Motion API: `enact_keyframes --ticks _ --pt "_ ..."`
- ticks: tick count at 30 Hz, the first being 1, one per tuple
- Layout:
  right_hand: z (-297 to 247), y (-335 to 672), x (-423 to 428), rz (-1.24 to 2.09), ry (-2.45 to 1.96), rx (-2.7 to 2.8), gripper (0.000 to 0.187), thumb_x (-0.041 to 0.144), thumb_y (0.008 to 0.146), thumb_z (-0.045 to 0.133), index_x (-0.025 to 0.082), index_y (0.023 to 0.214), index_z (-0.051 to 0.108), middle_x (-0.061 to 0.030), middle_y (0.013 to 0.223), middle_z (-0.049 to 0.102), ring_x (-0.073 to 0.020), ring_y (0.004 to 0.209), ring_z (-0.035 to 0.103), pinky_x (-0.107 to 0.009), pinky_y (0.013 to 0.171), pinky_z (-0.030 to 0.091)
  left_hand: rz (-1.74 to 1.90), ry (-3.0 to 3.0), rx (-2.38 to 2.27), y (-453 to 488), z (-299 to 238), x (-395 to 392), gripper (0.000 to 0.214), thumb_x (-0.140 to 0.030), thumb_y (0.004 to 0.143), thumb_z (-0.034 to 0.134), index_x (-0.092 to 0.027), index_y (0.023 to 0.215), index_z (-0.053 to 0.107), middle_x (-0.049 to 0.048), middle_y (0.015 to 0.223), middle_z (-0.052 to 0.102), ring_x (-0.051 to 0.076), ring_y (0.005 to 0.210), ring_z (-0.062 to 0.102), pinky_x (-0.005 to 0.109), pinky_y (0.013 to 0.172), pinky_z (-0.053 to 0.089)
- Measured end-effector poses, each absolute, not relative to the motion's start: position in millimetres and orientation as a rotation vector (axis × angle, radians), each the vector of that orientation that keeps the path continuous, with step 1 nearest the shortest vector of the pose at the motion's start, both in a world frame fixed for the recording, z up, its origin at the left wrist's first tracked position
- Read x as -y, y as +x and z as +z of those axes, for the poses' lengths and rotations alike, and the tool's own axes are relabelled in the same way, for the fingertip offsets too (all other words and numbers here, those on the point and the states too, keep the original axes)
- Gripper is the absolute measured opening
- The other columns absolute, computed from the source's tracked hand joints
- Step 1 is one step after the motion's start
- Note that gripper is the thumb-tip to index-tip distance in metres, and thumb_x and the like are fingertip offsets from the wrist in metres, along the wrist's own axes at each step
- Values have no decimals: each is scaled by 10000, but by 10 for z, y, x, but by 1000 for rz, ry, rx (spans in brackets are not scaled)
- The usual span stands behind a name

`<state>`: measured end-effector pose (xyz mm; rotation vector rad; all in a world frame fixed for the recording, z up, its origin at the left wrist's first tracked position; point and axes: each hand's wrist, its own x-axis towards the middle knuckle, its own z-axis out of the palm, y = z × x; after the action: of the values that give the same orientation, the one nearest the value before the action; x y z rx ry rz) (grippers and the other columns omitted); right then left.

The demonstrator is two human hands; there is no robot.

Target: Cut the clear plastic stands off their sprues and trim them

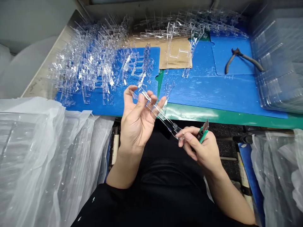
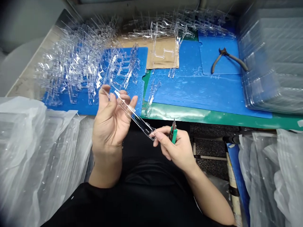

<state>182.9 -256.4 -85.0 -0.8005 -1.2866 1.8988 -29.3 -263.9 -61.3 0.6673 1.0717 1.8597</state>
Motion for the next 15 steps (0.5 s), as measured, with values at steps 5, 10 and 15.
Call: enact_keyframes --ticks 5,10,15 --pt "-812 1814 2586 1926 -827 1268 288 435 1046 742 174 978 841 -3 727 726 -19 337 411 -228 403 272 1872 676 -1086 -309 -696 2670 232 -348 1048 734 -330 1208 567 -45 1110 703 126 1169 752 374 1192 589" --pt "-825 1776 2571 1911 -858 1286 317 476 1031 748 172 1011 835 -13 738 724 -20 341 385 -217 383 254 1878 659 -1084 -361 -722 2701 259 -374 1040 742 -316 1191 540 -48 1115 712 117 1109 775 303 1100 629" --pt "-731 1750 2618 1759 -1019 1461 252 440 977 811 191 999 843 -12 711 692 -53 368 396 -232 371 267 1940 776 -1361 -417 -636 2821 491 -457 1008 768 -369 1391 473 2 1274 717 130 867 808 219 748 664"
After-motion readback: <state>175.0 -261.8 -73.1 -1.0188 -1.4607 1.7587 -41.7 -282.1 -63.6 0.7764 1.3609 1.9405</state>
